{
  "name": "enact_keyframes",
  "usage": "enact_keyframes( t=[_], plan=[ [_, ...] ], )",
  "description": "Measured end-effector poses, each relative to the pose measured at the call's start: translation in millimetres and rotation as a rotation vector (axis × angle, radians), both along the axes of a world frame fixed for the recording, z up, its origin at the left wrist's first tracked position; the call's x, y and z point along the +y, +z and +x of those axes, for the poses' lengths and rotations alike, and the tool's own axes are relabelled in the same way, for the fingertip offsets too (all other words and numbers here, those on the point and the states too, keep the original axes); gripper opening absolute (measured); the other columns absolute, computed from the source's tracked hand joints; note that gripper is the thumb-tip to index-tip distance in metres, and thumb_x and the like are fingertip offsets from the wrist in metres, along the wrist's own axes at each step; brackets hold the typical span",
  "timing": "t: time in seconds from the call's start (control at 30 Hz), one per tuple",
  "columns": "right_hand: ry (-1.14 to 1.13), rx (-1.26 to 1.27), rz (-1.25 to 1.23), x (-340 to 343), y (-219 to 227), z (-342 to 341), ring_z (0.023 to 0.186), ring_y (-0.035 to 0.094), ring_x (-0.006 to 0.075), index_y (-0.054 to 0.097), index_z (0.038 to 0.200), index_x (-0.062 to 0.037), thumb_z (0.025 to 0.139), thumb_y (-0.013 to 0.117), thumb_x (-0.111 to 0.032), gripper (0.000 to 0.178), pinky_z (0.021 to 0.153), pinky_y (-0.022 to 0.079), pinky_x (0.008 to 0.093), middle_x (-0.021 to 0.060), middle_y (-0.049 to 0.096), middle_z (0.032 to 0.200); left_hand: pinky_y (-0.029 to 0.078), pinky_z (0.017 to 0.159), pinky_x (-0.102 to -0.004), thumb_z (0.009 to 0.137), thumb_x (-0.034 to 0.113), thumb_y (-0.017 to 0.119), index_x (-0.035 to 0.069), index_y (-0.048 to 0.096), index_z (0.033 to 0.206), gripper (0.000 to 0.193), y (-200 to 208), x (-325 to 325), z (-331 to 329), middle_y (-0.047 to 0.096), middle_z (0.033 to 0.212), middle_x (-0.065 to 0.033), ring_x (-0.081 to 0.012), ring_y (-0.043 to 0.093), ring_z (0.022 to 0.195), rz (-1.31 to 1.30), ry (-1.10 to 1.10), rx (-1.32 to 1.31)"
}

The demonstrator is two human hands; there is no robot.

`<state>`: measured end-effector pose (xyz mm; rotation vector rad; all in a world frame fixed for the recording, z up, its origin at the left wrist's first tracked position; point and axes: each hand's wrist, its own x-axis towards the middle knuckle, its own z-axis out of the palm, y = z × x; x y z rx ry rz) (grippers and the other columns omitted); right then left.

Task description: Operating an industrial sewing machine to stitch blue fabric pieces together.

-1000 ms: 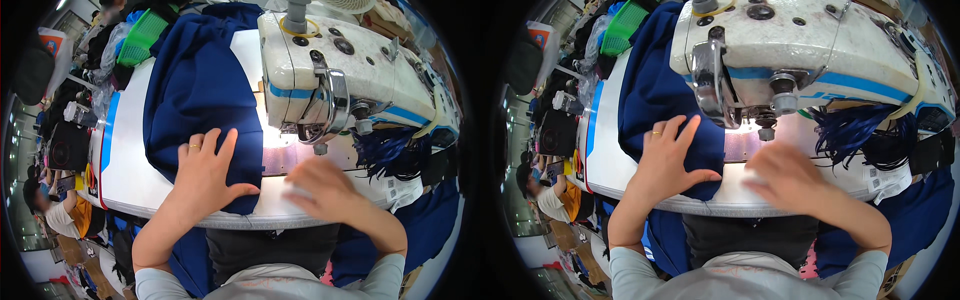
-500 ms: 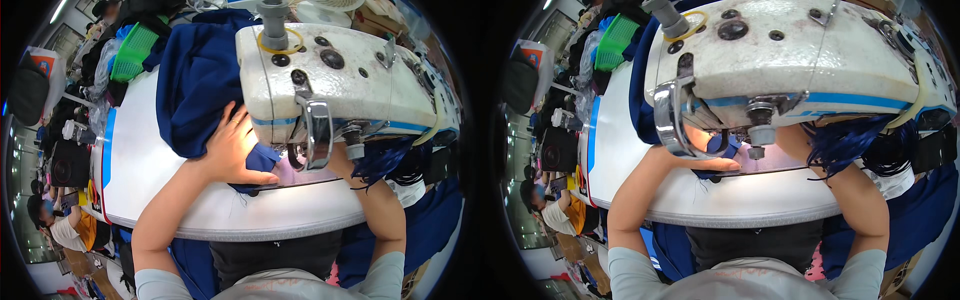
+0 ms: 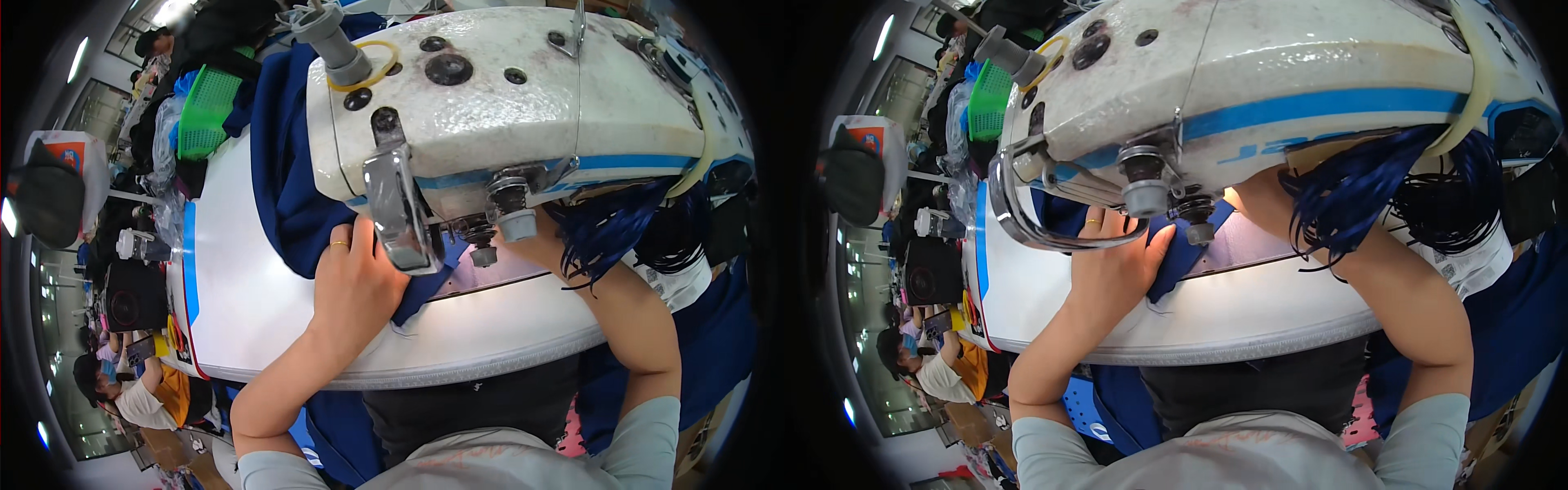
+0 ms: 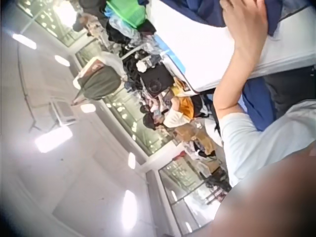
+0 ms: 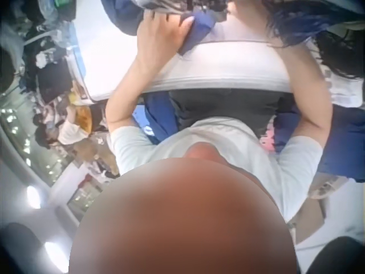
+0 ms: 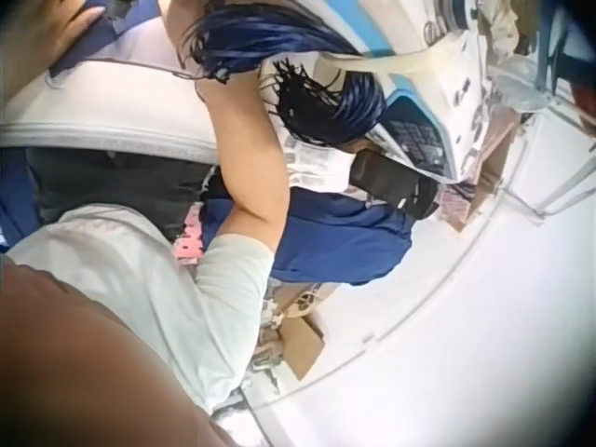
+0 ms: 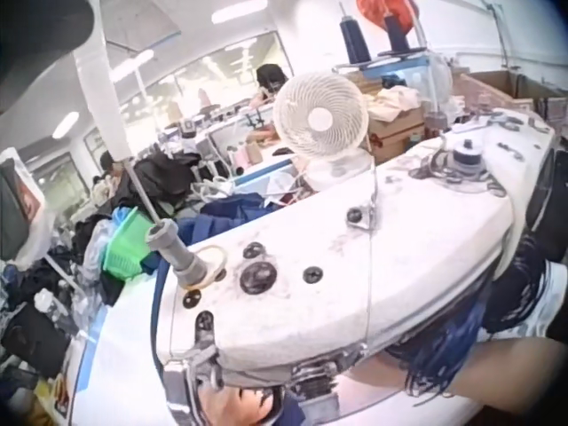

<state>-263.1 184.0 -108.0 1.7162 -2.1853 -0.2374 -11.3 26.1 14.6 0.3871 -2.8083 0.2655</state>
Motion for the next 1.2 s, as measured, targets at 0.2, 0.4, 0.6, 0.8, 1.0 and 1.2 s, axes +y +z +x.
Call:
enact_keyframes(
  t=[0.2, 0.4, 0.6, 0.8, 1.0, 1.2],
  plan=[
    [0.061, -0.547, -0.232, 12.5, 42.6, -2.8, 0.091, 0.067, 0.0257, 0.063, 0.109, -0.0103, 0.097, 0.075, -0.022, 0.02, 0.087, 0.054, 0.0401, 0.0075, 0.064, 0.092, 0.063, 0.085, -0.0443, 0.095, 0.017, 0.071, 0.0, 0.076, 0.091, 0.018, -3.0, -37.2, -21.2, 0.068, 0.105, -0.0203, -0.04, 0.066, 0.105, 0.363, -0.13, -0.178],
    [0.3, -0.407, -0.273, 20.1, 86.1, 21.3, 0.087, 0.066, 0.0228, 0.062, 0.112, -0.0084, 0.098, 0.079, -0.028, 0.029, 0.086, 0.052, 0.0339, 0.0066, 0.062, 0.087, 0.061, 0.1, -0.0445, 0.104, 0.026, 0.069, 0.004, 0.073, 0.114, 0.025, -18.6, -40.8, -11.0, 0.069, 0.125, -0.0149, -0.0364, 0.068, 0.118, 0.504, -0.189, -0.195],
    [0.258, -0.36, -0.158, 41.6, 73.6, 26.0, 0.115, 0.072, 0.0244, 0.075, 0.132, -0.0124, 0.098, 0.085, -0.017, 0.035, 0.104, 0.056, 0.0437, 0.0073, 0.077, 0.122, 0.059, 0.103, -0.0401, 0.099, 0.027, 0.077, 0.006, 0.072, 0.126, 0.035, -18.4, -31.1, -6.3, 0.068, 0.134, -0.008, -0.0296, 0.065, 0.129, 0.308, -0.278, 0.137],
    [0.388, -0.515, -0.386, 12.0, 115.5, 52.5, 0.095, 0.073, 0.0157, 0.076, 0.12, -0.0121, 0.089, 0.094, -0.013, 0.035, 0.086, 0.059, 0.0322, -0.0025, 0.076, 0.107, 0.059, 0.099, -0.0376, 0.094, 0.021, 0.074, 0.006, 0.072, 0.117, 0.028, -37.4, -34.5, -6.9, 0.066, 0.118, -0.0095, -0.0284, 0.065, 0.124, 0.25, -0.492, 0.26],
    [0.301, -0.309, -0.325, 4.5, 100.3, 57.4, 0.09, 0.072, 0.0127, 0.078, 0.12, -0.0195, 0.095, 0.089, -0.03, 0.029, 0.081, 0.057, 0.0297, -0.0076, 0.075, 0.104, 0.059, 0.101, -0.0352, 0.088, 0.022, 0.076, 0.007, 0.071, 0.12, 0.036, -35.3, -34.5, -3.7, 0.064, 0.127, -0.0084, -0.0277, 0.063, 0.128, 0.318, -0.442, 0.189],
    [0.167, -0.482, -0.278, 8.3, 76.0, 35.6, 0.101, 0.074, 0.0096, 0.077, 0.128, -0.0195, 0.1, 0.083, -0.027, 0.03, 0.088, 0.056, 0.027, -0.0096, 0.077, 0.116, 0.06, 0.101, -0.0343, 0.089, 0.024, 0.079, 0.008, 0.071, 0.12, 0.036, -34.4, -32.9, -4.9, 0.064, 0.128, -0.0074, -0.0267, 0.062, 0.131, 0.346, -0.438, 0.207]
  ],
)
